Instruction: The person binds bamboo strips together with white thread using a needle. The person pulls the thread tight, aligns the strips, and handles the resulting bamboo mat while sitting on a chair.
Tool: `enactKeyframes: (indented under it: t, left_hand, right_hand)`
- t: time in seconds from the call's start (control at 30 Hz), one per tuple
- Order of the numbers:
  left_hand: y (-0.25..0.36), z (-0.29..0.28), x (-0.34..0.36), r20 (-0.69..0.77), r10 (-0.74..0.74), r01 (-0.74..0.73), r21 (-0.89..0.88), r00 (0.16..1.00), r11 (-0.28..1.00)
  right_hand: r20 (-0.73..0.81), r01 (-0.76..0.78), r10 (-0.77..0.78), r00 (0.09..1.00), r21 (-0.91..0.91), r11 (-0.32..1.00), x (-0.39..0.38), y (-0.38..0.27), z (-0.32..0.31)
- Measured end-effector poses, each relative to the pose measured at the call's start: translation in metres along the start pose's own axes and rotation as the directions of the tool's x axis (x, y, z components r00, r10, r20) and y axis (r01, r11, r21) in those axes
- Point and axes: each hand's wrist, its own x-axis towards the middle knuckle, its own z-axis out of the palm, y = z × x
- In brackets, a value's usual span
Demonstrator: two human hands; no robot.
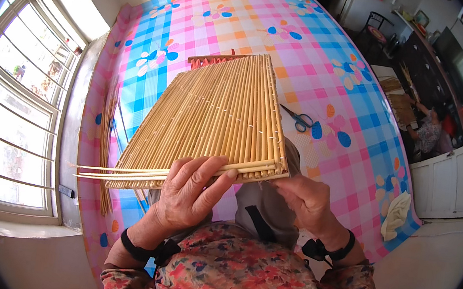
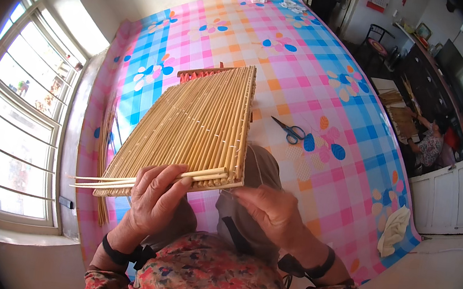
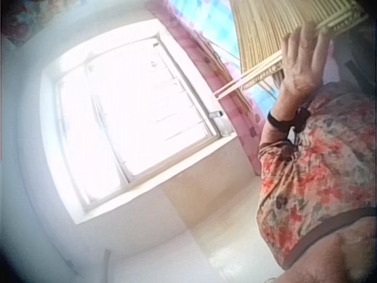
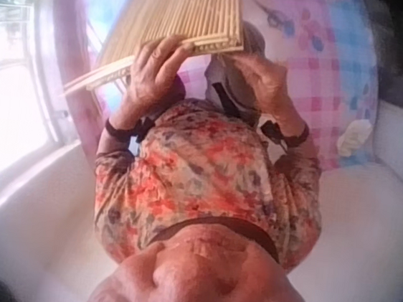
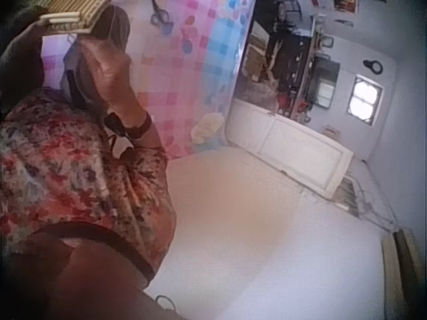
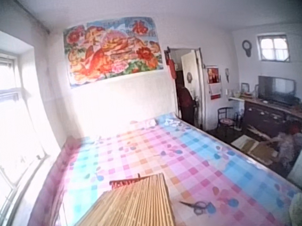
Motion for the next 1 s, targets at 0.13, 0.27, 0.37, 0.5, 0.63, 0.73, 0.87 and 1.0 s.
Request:
enactKeyframes:
  t: [0.13, 0.27, 0.37, 0.5, 0.63, 0.73, 0.87, 1.0]
  left_hand:
    - [-0.002, 0.002, -0.002, -0.011, -0.018, 0.018, 0.0, 1.0, 1.0]
    - [-0.003, 0.0, -0.002, -0.024, 0.007, -0.007, 0.022, 1.0, 1.0]
    - [-0.004, 0.0, -0.003, -0.025, 0.013, -0.013, 0.014, 1.0, 1.0]
    - [-0.004, -0.002, -0.002, -0.006, 0.014, -0.013, 0.02, 1.0, 1.0]
    - [-0.006, -0.003, -0.002, -0.016, 0.018, -0.018, 0.009, 1.0, 1.0]
    - [-0.007, -0.003, -0.003, -0.01, 0.022, -0.022, 0.006, 1.0, 1.0]
    - [-0.007, -0.003, -0.002, -0.014, 0.031, -0.03, 0.009, 0.999, 0.999]
    - [-0.009, -0.003, -0.003, -0.027, 0.031, -0.03, 0.004, 0.999, 1.0]
  right_hand:
    - [0.005, 0.042, -0.042, 0.999, -0.04, 0.998, 0.001, -0.003, 0.003]
    - [-0.006, 0.122, -0.124, 0.992, -0.127, 0.984, 0.004, -0.002, 0.005]
    - [-0.006, 0.171, -0.174, 0.985, -0.158, 0.973, 0.005, 0.001, 0.007]
    - [-0.01, 0.203, -0.208, 0.978, -0.165, 0.965, 0.007, 0.001, 0.009]
    - [0.009, 0.22, -0.222, 0.975, -0.176, 0.96, 0.01, -0.003, 0.01]
    - [-0.001, 0.216, -0.219, 0.976, -0.162, 0.963, 0.01, -0.003, 0.011]
    - [-0.009, 0.23, -0.234, 0.972, -0.155, 0.961, 0.01, -0.003, 0.013]
    - [-0.009, 0.246, -0.25, 0.968, -0.148, 0.958, 0.015, -0.006, 0.014]
